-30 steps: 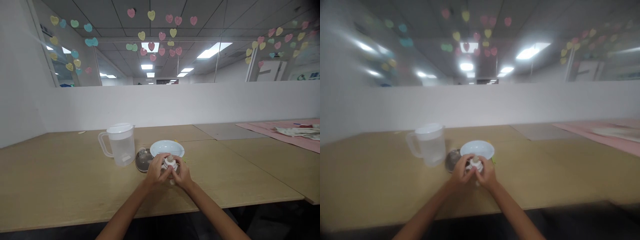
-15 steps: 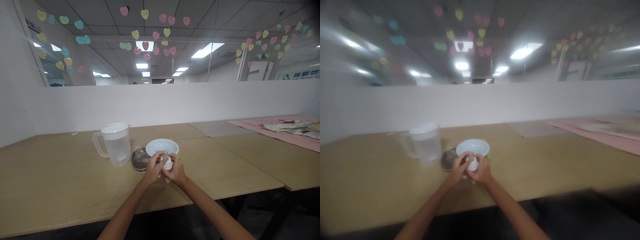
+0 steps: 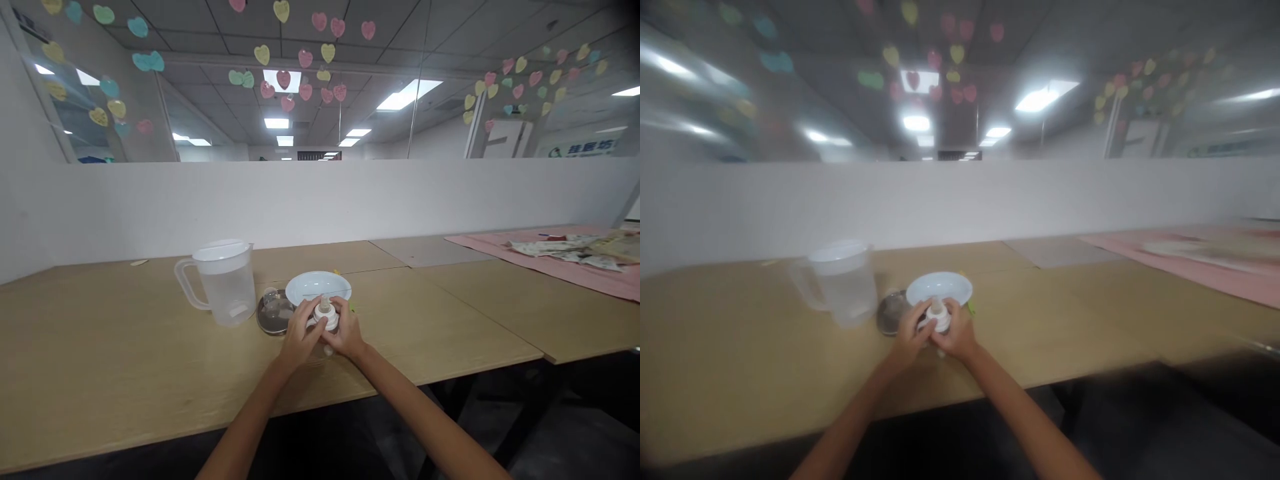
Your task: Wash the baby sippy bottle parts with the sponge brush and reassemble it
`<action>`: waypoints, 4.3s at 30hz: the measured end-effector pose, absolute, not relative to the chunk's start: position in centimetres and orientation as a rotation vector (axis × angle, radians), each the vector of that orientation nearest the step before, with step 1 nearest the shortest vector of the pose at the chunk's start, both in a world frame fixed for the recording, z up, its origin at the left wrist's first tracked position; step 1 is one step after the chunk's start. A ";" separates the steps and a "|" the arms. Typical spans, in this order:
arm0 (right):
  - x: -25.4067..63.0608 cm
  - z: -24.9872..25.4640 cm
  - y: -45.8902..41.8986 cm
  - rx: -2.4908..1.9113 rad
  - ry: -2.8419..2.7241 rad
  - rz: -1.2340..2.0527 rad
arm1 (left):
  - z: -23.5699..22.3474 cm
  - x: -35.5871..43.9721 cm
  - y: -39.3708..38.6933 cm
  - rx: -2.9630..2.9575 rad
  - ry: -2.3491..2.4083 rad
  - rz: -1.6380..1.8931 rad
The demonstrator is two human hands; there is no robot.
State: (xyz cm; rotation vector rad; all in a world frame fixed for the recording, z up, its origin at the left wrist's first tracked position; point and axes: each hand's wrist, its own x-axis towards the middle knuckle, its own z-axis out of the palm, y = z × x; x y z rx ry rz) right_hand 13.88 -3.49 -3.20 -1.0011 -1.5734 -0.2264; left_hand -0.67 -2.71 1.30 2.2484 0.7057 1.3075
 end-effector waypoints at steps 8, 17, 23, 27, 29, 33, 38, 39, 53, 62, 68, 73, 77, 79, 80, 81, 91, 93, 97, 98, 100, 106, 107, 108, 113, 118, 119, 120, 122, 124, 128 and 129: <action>14.0 -3.3 -3.5 -1.071 -1.584 -0.221 | 1.4 -0.4 -3.3 2.218 0.763 1.334; 13.8 -3.9 -3.0 -1.107 -1.458 -0.270 | 0.7 -0.8 -3.0 2.062 0.662 1.267; 13.8 -3.9 -3.3 -1.056 -1.476 -0.268 | 0.4 -0.6 -2.9 2.066 0.686 1.374; 13.7 -2.8 -3.9 -1.062 -1.553 -0.286 | 0.1 -0.7 -2.7 2.039 0.678 1.359; 13.6 -2.4 -4.2 -1.069 -1.571 -0.322 | 0.1 -0.8 -2.7 2.046 0.682 1.364; 13.6 -2.4 -4.1 -1.108 -1.541 -0.288 | 0.3 -0.8 -3.0 2.088 0.713 1.376; 13.8 -3.6 -3.4 -1.129 -1.469 -0.289 | 0.5 -0.8 -3.4 2.223 0.717 1.360; 13.9 -3.8 -3.3 -1.138 -1.454 -0.302 | 0.5 -0.7 -3.5 2.244 0.723 1.373; 13.5 -2.4 -3.9 -1.111 -1.548 -0.231 | 0.3 -0.8 -3.6 2.171 0.706 1.351; 13.7 -3.2 -3.3 -1.192 -1.424 -0.162 | 0.2 0.0 -4.0 2.253 0.800 1.444; 13.6 -3.0 -3.4 -1.115 -1.487 -0.131 | 0.6 0.4 -4.3 2.217 0.889 1.472; 13.6 -2.5 -3.7 -1.122 -1.546 -0.171 | 0.6 0.3 -4.2 2.215 0.852 1.434; 13.7 -2.1 -3.8 -1.092 -1.588 -0.215 | 0.2 -0.1 -3.9 2.196 0.790 1.430; 13.7 -2.1 -3.8 -1.092 -1.589 -0.230 | 0.2 -0.7 -3.4 2.205 0.753 1.408; 13.7 -2.0 -3.8 -1.101 -1.587 -0.233 | 0.2 -1.1 -2.9 2.224 0.745 1.406; 13.6 -2.1 -3.8 -1.117 -1.582 -0.233 | 0.4 -1.5 -2.2 2.247 0.752 1.419; 14.0 -3.1 -3.3 -1.328 -1.489 -0.227 | -0.3 -6.2 7.2 2.364 1.593 1.283; 14.1 -3.3 -3.3 -1.319 -1.482 -0.226 | -0.7 -6.8 7.4 2.400 1.629 1.188; 14.0 -3.4 -3.4 -1.289 -1.503 -0.226 | -0.8 -7.2 7.0 2.416 1.646 1.168; 14.0 -3.4 -3.4 -1.283 -1.515 -0.231 | -0.7 -7.1 6.9 2.424 1.643 1.153; 13.9 -3.3 -3.5 -1.268 -1.538 -0.239 | -0.5 -6.8 6.5 2.447 1.648 1.126; 13.8 -2.9 -3.6 -1.236 -1.558 -0.262 | -0.5 -5.8 5.6 2.488 1.748 1.069; 13.8 -2.9 -3.6 -1.237 -1.558 -0.267 | -0.5 -5.8 5.5 2.467 1.749 1.073; 13.8 -2.9 -3.6 -1.242 -1.554 -0.269 | -0.4 -5.8 5.5 2.436 1.744 1.106; 13.6 -2.7 -3.7 -1.255 -1.509 -0.224 | 0.7 -5.1 4.2 2.218 1.473 1.792; 13.7 -2.7 -3.7 -1.199 -1.538 -0.183 | 1.6 -1.9 0.8 2.365 0.631 2.228; 13.8 -2.7 -3.7 -1.194 -1.541 -0.184 | 1.6 -1.2 0.2 2.449 0.451 2.238; 13.9 -2.8 -3.6 -1.193 -1.541 -0.190 | 1.6 -0.5 -0.3 2.517 0.312 2.214; 14.0 -3.0 -3.5 -1.196 -1.540 -0.209 | 1.7 0.5 -1.0 2.581 0.170 2.159; 14.1 -3.2 -3.4 -1.200 -1.533 -0.237 | 1.8 1.0 -1.2 2.588 0.179 2.106; 13.9 -3.1 -3.4 -1.197 -1.526 -0.288 | 1.8 0.9 -1.2 2.560 0.400 1.967; 13.9 -3.0 -3.4 -1.194 -1.530 -0.301 | 1.7 0.8 -1.2 2.549 0.448 1.936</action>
